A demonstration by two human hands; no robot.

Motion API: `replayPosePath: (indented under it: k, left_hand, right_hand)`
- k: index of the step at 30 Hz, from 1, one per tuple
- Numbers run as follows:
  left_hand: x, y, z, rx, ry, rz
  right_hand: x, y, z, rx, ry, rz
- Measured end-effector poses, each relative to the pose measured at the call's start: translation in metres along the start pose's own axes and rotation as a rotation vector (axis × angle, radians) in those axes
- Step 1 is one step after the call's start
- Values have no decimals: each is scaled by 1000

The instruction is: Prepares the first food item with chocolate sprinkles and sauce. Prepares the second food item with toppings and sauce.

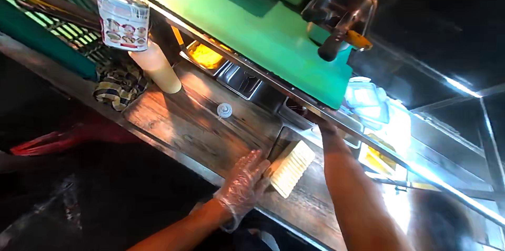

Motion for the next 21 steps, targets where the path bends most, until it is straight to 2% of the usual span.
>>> replayPosePath:
  k: [3, 5, 9, 13, 15, 18, 19, 21]
  left_hand:
    - [-36, -23, -24, 98, -74, -80]
    - [-56, -36, -37, 113, -152, -112]
    - [-78, -43, -45, 127, -254, -172]
    - [-66, -49, -31, 131, -206, -179]
    - [-55, -52, -25, 157, -179, -171]
    - [-45, -54, -25, 199, -171, -209]
    - [-44, -52, -25, 185, -187, -217]
    - [-41, -45, -24, 134, -224, -221]
  right_hand:
    - [-2, 4, -19, -34, 52, 331]
    - [-3, 1, -18, -16, 16, 396]
    - [-16, -6, -18, -75, -44, 307]
    - [-32, 2, 3, -148, 157, -152]
    - [-33, 2, 5, -159, 152, -153]
    - [-8, -4, -3, -103, -17, 76]
    - [-5, -11, -4, -45, -14, 78]
    - [1, -25, 3, 64, 84, -110]
Point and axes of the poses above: each hand's wrist, its own z-axis towards the middle knuckle, its own y-axis out of the palm, x = y × z, the point moved 2 cm from there along z, towards the middle knuckle, and after that the axes turned 14 degrees about -x, right-handed, at the moved point
